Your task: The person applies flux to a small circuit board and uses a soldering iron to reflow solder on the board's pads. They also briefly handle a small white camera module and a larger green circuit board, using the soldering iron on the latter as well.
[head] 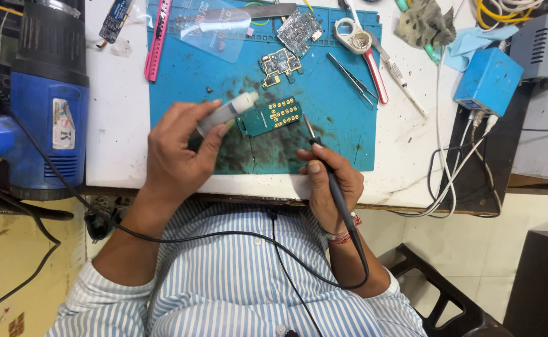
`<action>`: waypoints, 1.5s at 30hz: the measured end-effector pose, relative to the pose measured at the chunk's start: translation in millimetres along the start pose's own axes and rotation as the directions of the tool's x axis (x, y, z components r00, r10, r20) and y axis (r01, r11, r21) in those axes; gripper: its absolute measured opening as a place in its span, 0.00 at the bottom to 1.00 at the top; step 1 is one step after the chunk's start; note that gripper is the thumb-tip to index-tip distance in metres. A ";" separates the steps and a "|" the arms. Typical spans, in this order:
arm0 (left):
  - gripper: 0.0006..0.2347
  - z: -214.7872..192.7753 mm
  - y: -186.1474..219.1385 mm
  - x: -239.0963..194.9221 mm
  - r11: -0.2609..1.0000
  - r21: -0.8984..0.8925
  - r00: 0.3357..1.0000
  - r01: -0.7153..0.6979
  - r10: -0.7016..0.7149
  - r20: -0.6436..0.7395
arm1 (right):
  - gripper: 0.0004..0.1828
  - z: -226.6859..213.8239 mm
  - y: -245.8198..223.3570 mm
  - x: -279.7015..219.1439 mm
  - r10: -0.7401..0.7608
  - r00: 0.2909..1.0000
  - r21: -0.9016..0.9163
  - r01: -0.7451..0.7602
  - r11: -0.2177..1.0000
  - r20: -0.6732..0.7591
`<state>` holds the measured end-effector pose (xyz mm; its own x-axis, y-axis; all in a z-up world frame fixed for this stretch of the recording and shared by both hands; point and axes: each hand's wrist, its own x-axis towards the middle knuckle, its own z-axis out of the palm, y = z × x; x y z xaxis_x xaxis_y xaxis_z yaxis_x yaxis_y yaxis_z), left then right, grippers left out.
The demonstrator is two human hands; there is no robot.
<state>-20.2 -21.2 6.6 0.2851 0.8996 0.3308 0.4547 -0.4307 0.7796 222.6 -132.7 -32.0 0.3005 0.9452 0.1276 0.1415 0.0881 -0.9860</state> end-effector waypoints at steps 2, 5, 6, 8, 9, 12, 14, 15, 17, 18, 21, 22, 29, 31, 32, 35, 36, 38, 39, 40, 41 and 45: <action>0.12 2.3 2.2 -3.0 1.000 0.016 1.000 0.014 -0.015 0.021 | 0.13 -1.2 -3.5 1.6 0.021 1.000 0.005 -0.021 1.000 0.004; 0.12 4.4 1.6 -1.8 1.000 -0.001 0.999 0.030 -0.030 0.037 | 0.12 -4.3 -17.3 16.3 -0.042 0.998 -0.098 0.046 0.994 0.038; 0.12 3.9 0.3 -0.7 1.000 -0.007 0.999 0.022 -0.022 0.031 | 0.11 -8.7 -22.6 29.7 -0.135 0.989 -0.214 0.145 0.966 0.061; 0.12 5.2 -1.8 -1.3 0.999 -0.032 0.999 0.012 -0.011 0.031 | 0.11 -19.0 -36.3 53.5 -0.241 0.964 -0.508 0.264 0.820 0.112; 0.12 5.4 -2.8 -1.0 0.999 -0.036 0.999 0.006 -0.005 0.031 | 0.12 -24.9 -42.5 68.8 -0.267 0.954 -0.666 0.287 0.689 0.136; 0.12 3.9 -5.0 -2.2 0.998 -0.066 1.000 -0.008 0.010 0.022 | 0.12 -29.7 -48.8 107.7 -0.349 0.887 -0.805 0.434 0.403 0.303; 0.11 3.9 -6.2 -3.7 0.994 -0.106 1.000 -0.017 0.017 -0.001 | 0.09 -28.9 -47.3 120.0 -0.287 0.898 -0.843 0.420 0.337 0.333; 0.11 3.8 -6.9 -4.5 0.994 -0.110 1.000 -0.012 0.012 -0.003 | 0.08 -27.5 -45.1 124.1 -0.255 0.901 -0.856 0.420 0.302 0.352; 0.12 3.5 -8.3 -6.1 0.993 -0.118 1.000 -0.001 0.000 -0.007 | 0.08 -23.3 -39.9 124.0 -0.269 0.902 -0.870 0.409 0.275 0.338; 0.12 4.2 -8.5 -6.9 0.992 -0.127 1.000 0.000 -0.002 -0.012 | 0.08 -21.9 -37.6 122.9 -0.276 0.902 -0.876 0.403 0.263 0.332; 0.11 3.5 -9.1 -6.2 0.990 -0.144 1.000 -0.006 0.007 0.003 | 0.07 -20.7 -32.6 114.0 -0.318 0.914 -0.847 0.368 0.384 0.253; 0.12 3.1 -9.3 -5.3 0.990 -0.142 1.000 -0.008 0.010 0.013 | 0.07 -18.8 -29.2 109.8 -0.326 0.933 -0.739 0.326 0.590 0.152; 0.13 4.5 -10.1 -4.5 0.991 -0.131 0.997 -0.025 0.034 0.069 | 0.18 3.0 -16.2 70.4 -0.029 0.984 0.308 0.083 0.948 -0.176; 0.13 4.5 -11.0 -4.9 0.991 -0.130 0.996 -0.034 0.044 0.078 | 0.20 16.8 -14.5 66.3 0.052 0.980 0.437 0.039 0.898 -0.194; 0.13 4.4 -11.2 -5.2 0.991 -0.130 0.995 -0.038 0.049 0.083 | 0.20 23.3 -13.8 65.5 0.066 0.978 0.481 0.038 0.876 -0.199; 0.13 4.3 -11.0 -5.0 0.993 -0.114 0.993 -0.037 0.049 0.103 | 0.21 34.1 -17.1 65.9 0.135 0.973 0.572 -0.002 0.820 -0.189; 0.13 4.4 -11.3 -4.1 0.992 -0.114 0.993 -0.050 0.061 0.100 | 0.21 36.6 -18.8 66.9 0.160 0.970 0.596 -0.021 0.803 -0.180; 0.13 4.8 -11.1 -4.8 0.991 -0.115 0.992 -0.068 0.079 0.094 | 0.24 40.4 -21.2 69.5 0.193 0.964 0.628 -0.038 0.777 -0.181; 0.13 4.8 -11.1 -4.9 0.991 -0.119 0.992 -0.066 0.078 0.096 | 0.25 42.2 -22.1 70.8 0.210 0.961 0.644 -0.045 0.763 -0.182; 0.13 4.6 -11.1 -5.0 0.990 -0.122 0.992 -0.064 0.077 0.098 | 0.26 44.2 -22.9 71.0 0.226 0.958 0.659 -0.055 0.750 -0.178; 0.13 4.4 -11.1 -4.9 0.990 -0.125 0.992 -0.063 0.076 0.100 | 0.26 46.4 -23.2 71.0 0.242 0.954 0.673 -0.065 0.737 -0.174; 0.12 3.6 -9.9 -3.9 0.990 -0.135 0.992 -0.049 0.063 0.108 | 0.27 52.9 -19.3 71.9 0.247 0.957 0.729 -0.059 0.682 -0.154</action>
<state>-22.7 -20.7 -4.3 0.4030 0.8574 0.3201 0.3220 -0.4602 0.8274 191.5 -49.9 -9.5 0.4675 0.8777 -0.1052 -0.6092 0.2337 -0.7578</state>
